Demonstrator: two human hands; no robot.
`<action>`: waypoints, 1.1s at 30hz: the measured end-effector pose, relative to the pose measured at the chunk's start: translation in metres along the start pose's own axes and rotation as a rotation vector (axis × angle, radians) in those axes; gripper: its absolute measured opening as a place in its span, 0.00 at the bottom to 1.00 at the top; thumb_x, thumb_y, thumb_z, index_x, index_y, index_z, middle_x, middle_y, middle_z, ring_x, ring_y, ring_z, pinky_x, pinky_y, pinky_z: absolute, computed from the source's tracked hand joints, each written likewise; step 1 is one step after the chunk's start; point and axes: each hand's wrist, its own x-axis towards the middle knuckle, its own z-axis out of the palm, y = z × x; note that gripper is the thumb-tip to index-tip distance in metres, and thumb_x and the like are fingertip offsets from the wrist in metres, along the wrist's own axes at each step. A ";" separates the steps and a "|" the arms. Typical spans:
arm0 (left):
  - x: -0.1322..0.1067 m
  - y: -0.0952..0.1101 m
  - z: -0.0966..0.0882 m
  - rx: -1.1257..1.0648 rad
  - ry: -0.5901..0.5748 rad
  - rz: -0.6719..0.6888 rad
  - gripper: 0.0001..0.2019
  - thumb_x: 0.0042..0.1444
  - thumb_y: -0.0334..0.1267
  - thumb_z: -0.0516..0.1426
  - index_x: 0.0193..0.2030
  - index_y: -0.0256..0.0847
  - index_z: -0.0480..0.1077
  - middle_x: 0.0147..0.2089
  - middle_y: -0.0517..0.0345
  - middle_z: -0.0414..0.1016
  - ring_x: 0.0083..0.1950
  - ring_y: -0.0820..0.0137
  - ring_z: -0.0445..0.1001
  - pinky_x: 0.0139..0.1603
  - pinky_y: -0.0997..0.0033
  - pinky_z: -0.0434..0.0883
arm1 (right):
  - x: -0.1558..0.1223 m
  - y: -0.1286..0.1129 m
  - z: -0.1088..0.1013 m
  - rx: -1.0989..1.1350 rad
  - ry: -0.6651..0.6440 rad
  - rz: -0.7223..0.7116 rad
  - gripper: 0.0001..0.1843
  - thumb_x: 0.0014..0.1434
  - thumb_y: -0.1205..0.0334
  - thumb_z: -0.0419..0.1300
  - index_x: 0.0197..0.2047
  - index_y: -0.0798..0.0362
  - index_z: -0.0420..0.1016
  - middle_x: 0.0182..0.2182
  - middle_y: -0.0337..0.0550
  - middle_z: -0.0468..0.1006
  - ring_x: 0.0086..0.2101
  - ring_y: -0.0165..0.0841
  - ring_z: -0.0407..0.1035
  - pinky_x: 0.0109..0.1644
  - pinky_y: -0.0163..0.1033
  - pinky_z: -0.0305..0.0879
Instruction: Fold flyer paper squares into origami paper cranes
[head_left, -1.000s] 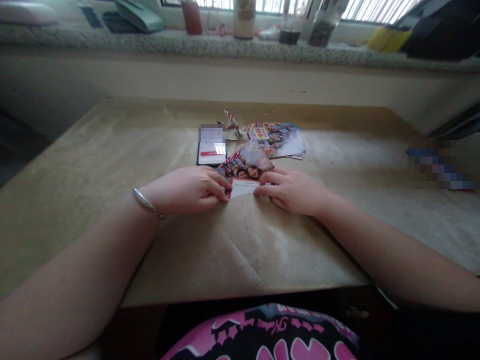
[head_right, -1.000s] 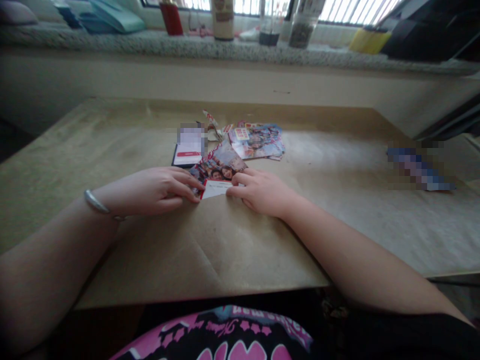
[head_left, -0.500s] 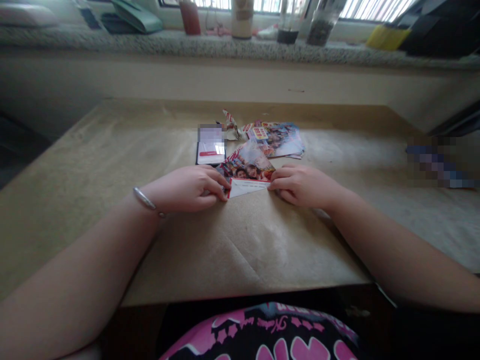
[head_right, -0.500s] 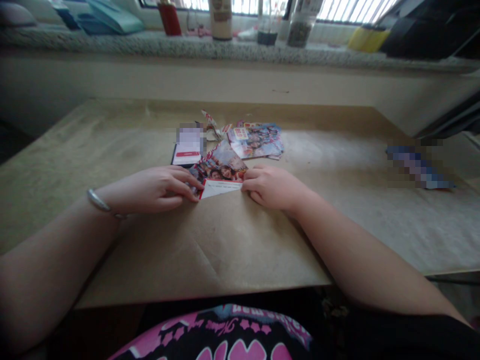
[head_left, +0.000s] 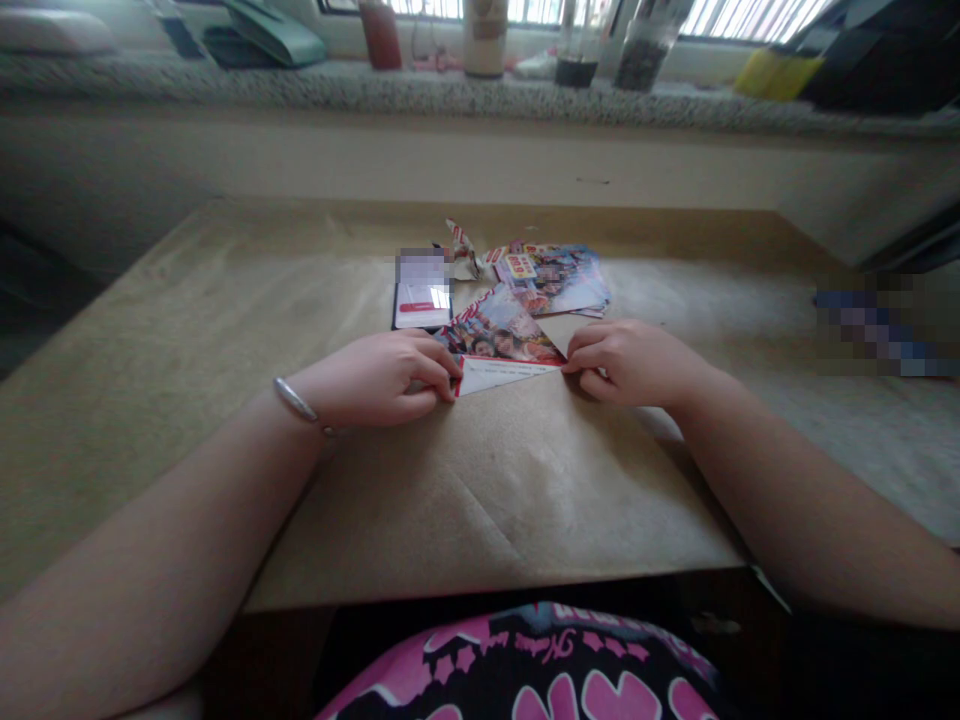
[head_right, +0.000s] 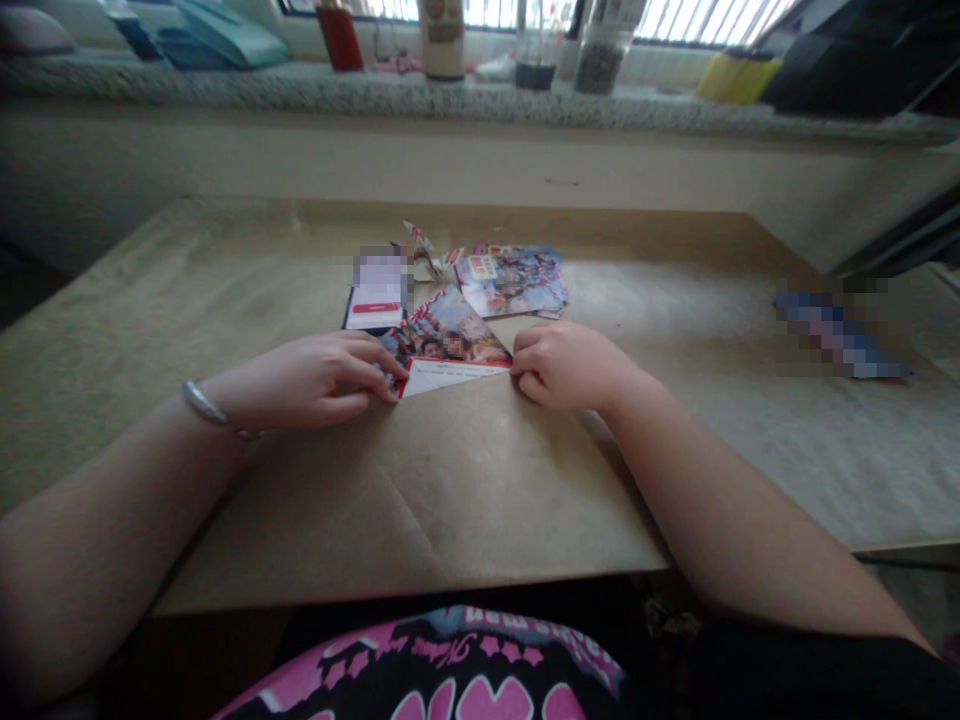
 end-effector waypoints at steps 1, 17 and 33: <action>0.000 0.000 0.000 0.004 0.000 -0.003 0.14 0.56 0.32 0.51 0.36 0.45 0.79 0.47 0.60 0.79 0.47 0.70 0.75 0.53 0.70 0.69 | -0.001 0.002 -0.001 -0.002 -0.006 0.005 0.16 0.55 0.67 0.52 0.33 0.53 0.82 0.34 0.46 0.81 0.32 0.35 0.73 0.40 0.40 0.66; 0.006 0.008 0.020 0.186 0.099 -0.094 0.17 0.63 0.42 0.49 0.52 0.38 0.71 0.48 0.48 0.73 0.48 0.64 0.72 0.51 0.65 0.71 | -0.008 0.010 0.008 0.031 0.114 0.287 0.15 0.55 0.65 0.52 0.36 0.51 0.81 0.35 0.45 0.82 0.35 0.37 0.74 0.40 0.40 0.66; 0.016 -0.002 0.033 0.139 0.182 0.138 0.18 0.67 0.31 0.47 0.54 0.51 0.74 0.58 0.52 0.73 0.58 0.66 0.70 0.56 0.60 0.72 | 0.011 -0.005 0.021 0.288 0.426 0.273 0.31 0.58 0.63 0.57 0.65 0.45 0.60 0.62 0.52 0.64 0.59 0.45 0.62 0.54 0.54 0.69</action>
